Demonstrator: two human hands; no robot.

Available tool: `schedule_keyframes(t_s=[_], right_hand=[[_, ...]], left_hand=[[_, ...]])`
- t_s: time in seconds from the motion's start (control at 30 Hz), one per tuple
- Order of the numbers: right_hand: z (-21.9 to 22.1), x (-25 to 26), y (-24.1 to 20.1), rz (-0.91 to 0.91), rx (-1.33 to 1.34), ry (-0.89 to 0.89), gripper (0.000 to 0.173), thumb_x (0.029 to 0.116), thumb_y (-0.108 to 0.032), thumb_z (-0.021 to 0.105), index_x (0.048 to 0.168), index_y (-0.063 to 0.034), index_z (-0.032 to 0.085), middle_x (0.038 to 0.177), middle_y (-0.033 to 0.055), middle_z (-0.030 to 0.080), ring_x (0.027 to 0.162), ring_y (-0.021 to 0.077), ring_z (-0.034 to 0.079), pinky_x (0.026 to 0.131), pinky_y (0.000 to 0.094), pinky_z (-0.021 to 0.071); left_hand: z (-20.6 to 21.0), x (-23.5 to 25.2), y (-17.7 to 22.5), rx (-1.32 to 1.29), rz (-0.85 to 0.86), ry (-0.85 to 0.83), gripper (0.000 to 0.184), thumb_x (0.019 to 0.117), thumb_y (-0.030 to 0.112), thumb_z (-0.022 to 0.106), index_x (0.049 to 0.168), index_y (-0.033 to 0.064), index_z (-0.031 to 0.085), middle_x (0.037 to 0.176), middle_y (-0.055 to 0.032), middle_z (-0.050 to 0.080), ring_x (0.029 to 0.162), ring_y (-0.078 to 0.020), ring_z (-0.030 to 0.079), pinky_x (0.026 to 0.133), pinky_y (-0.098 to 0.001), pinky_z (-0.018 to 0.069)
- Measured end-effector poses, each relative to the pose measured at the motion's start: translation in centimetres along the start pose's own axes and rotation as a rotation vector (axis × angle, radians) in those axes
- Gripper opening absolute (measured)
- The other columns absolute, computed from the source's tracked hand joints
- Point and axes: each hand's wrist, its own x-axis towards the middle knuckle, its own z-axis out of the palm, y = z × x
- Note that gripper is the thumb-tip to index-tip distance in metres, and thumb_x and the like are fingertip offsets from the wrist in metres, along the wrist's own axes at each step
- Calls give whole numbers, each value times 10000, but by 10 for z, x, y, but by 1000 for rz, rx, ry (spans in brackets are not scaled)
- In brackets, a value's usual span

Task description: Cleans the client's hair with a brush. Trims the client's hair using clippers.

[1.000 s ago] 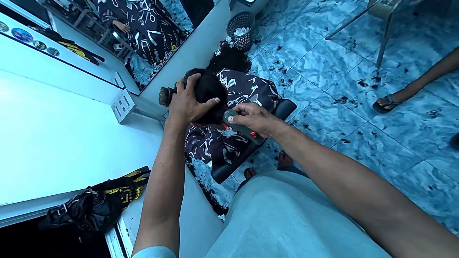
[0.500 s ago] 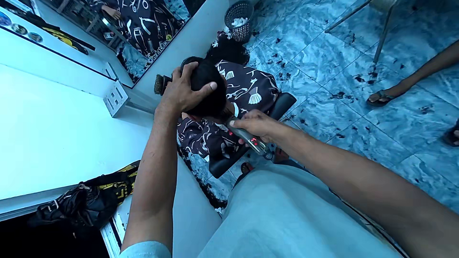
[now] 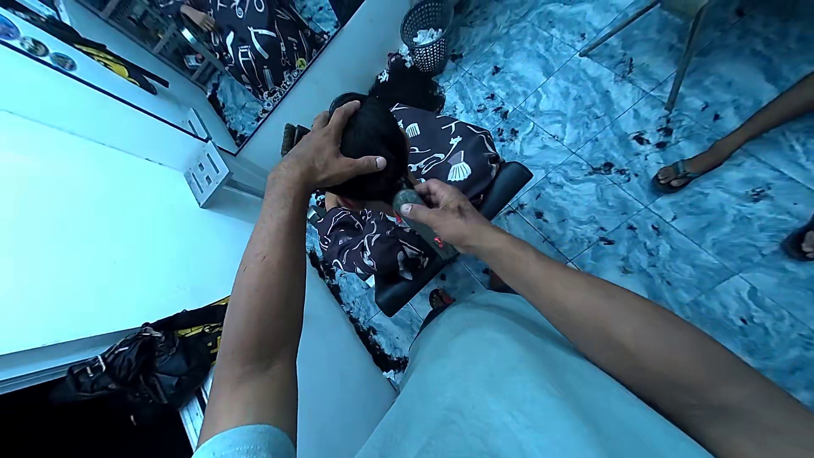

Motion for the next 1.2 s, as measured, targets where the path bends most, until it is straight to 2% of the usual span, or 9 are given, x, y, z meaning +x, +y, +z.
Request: schedule_keyframes(t_s=[0.17,0.33,0.73,0.8,0.87,0.93,1.0,1.13,1.2], right_hand=[[-1,4,8,192,-29,13,391,971,-335,724,1127,2,601,911,202,679,711,307,691,651,477,601],[6,8,-7,-122,15,-12,431,930,-262,738,1263,-24,602,1079,129,687,917,203,693,811,398,601],[10,12,-27,-302,-142,-39,443,906,-307,769,1242,-52,634,1076,91,710,926,177,705,836,406,609],[12,2,-19,-154,-103,-65,358,935,-285,753,1177,-46,643,1001,104,702,845,189,693,773,407,599],[13,-9,-7,247,127,-31,343,1004,-311,680,1132,0,613,891,162,690,689,241,694,615,407,611],[12,-10,2,510,307,18,393,1003,-362,670,1167,-8,619,908,180,688,688,281,702,598,446,620],[17,-9,1,515,327,63,379,996,-340,682,1170,-12,611,923,178,685,695,282,701,598,452,620],[26,-9,8,96,15,101,462,955,-364,720,1268,-70,552,1014,141,673,792,254,672,684,452,572],[26,-7,11,183,107,90,432,969,-329,720,1233,-34,545,984,177,666,768,288,689,661,473,603]], left_hand=[[-2,2,0,13,16,-4,1202,653,878,681,1633,354,224,1623,-189,335,1348,-376,527,1012,-657,474],[0,2,2,40,6,-1,1190,663,856,701,1632,362,219,1607,-210,347,1297,-409,558,977,-672,484],[1,4,-1,60,24,4,1125,733,734,757,1636,350,208,1606,-224,343,1280,-433,567,971,-681,487],[0,2,1,46,7,-8,1181,683,857,696,1638,368,204,1612,-215,338,1308,-415,551,991,-677,479],[-3,3,1,38,-1,-19,1196,667,932,601,1643,374,194,1624,-208,327,1340,-402,530,1006,-679,466],[-4,4,0,19,1,-41,1159,708,925,569,1650,379,171,1647,-214,290,1384,-408,491,1035,-690,436],[-3,5,-4,1,29,-33,1121,743,864,606,1650,384,157,1652,-198,292,1399,-389,483,1052,-679,430],[-1,3,-11,-47,151,33,1076,746,797,674,1588,254,282,1591,-149,404,1391,-301,504,1097,-592,435],[-1,1,-13,-57,192,48,1100,740,821,663,1590,215,317,1596,-121,406,1420,-255,476,1139,-546,415]])
